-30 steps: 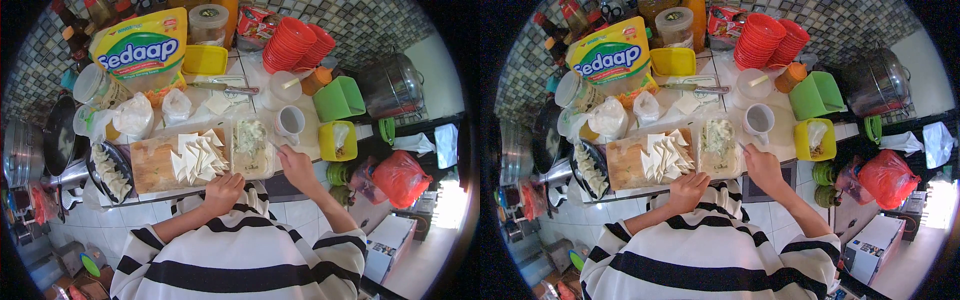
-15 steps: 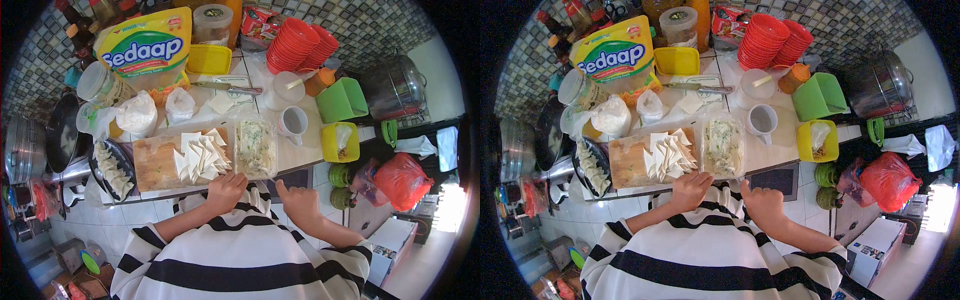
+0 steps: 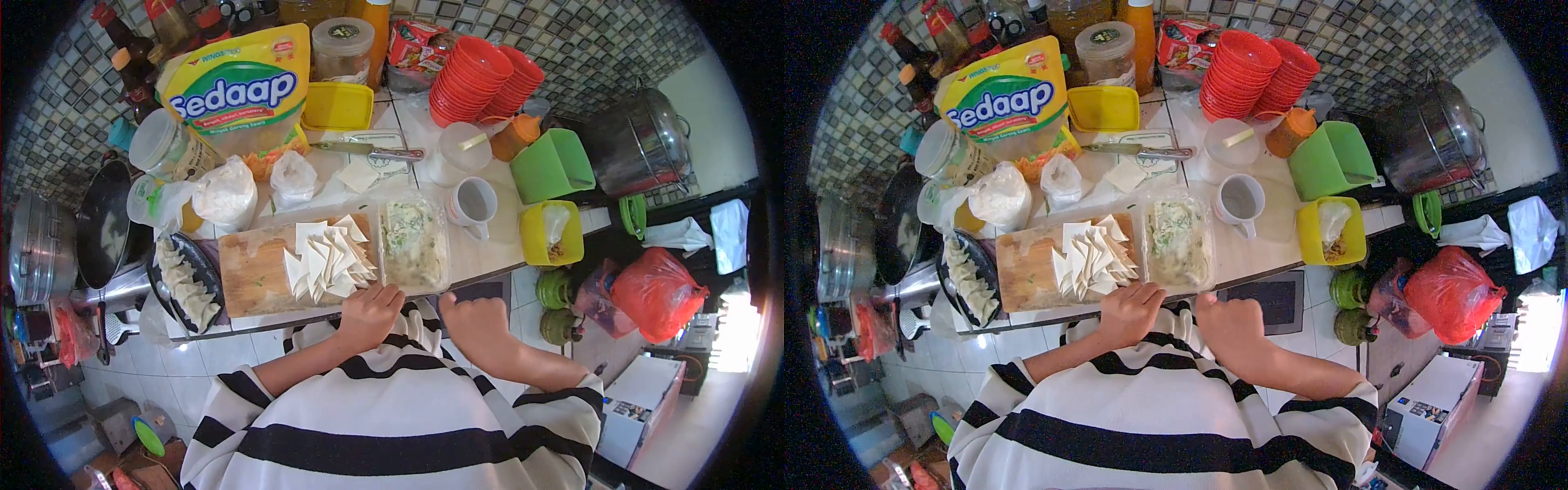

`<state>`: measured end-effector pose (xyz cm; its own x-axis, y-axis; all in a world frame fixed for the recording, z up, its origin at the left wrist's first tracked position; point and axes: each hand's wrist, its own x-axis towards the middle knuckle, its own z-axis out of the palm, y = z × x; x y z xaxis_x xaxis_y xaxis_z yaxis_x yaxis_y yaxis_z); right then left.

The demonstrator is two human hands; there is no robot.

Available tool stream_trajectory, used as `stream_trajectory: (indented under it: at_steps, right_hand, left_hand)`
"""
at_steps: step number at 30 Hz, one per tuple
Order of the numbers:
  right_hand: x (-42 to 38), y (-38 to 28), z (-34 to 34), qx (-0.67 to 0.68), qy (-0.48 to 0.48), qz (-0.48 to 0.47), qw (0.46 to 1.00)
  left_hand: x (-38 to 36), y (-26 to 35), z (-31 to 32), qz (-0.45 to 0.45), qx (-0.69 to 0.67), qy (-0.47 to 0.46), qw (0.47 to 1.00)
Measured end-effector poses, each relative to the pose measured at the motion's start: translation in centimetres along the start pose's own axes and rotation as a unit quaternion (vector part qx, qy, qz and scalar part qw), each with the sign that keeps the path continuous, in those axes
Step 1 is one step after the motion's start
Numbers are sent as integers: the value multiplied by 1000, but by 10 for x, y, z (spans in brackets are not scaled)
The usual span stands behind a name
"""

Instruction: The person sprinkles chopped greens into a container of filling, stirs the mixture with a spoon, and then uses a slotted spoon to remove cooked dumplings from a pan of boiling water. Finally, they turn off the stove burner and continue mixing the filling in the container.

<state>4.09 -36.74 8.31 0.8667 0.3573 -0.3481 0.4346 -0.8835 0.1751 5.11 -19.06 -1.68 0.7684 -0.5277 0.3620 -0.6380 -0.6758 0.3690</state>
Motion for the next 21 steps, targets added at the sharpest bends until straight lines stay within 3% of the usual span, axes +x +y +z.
stream_trajectory:
  at_steps: [3, 5, 8, 11, 12, 14, 18, 21]
  right_hand:
    - [10, 2, -5, 54, -20, -30, 998]
    - [22, 11, -1, 82, 47, -5, 995]
    - [24, 18, -14, 81, 54, 38, 995]
    - [17, 22, -25, 96, 99, 13, 990]
    - [19, 20, -24, 96, 98, 14, 990]
    - [26, 14, -18, 134, -30, -3, 990]
    - [48, 19, 3, 150, -26, 36, 988]
    - [58, 35, 6, 193, 46, 70, 978]
  left_hand:
    - [-1, -1, 3, 9, -1, 7, 1000]
    - [-2, -1, 4, 13, 2, 14, 1000]
    - [-2, -1, 4, 7, 6, 5, 1000]
    - [-3, -1, 4, 2, 8, 5, 1000]
    - [-2, -1, 5, 1, 6, 5, 1000]
    - [-2, -1, 5, 3, 4, 5, 1000]
    - [-2, -1, 2, 5, 3, -5, 1000]
    - [-3, -1, 2, 7, 3, -11, 1000]
